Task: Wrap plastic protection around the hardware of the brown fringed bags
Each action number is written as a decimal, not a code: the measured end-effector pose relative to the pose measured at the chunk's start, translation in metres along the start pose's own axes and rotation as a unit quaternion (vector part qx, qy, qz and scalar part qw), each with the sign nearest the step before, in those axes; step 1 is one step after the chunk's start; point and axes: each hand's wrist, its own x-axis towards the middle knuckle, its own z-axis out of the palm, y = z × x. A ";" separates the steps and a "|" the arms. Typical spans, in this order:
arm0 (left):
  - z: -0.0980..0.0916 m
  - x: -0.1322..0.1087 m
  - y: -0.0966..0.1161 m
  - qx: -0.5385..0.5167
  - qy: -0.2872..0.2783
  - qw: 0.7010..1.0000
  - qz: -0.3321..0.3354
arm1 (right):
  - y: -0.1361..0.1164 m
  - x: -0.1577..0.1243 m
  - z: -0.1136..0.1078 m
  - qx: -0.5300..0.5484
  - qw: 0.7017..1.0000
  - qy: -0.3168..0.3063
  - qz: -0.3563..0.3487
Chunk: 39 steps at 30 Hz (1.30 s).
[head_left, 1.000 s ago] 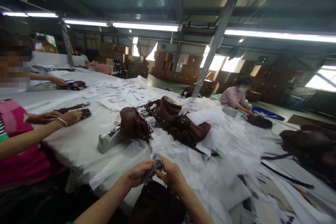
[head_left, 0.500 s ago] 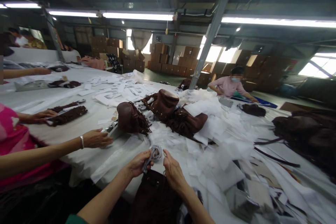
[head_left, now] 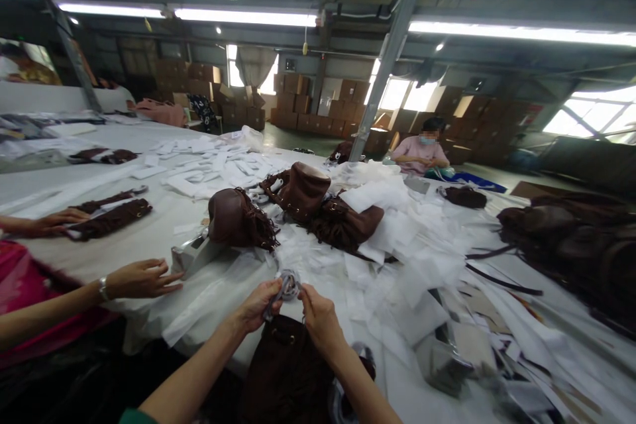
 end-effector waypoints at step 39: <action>0.017 0.003 -0.005 0.108 0.082 0.981 0.142 | 0.007 -0.008 0.010 0.387 0.855 -0.039 0.343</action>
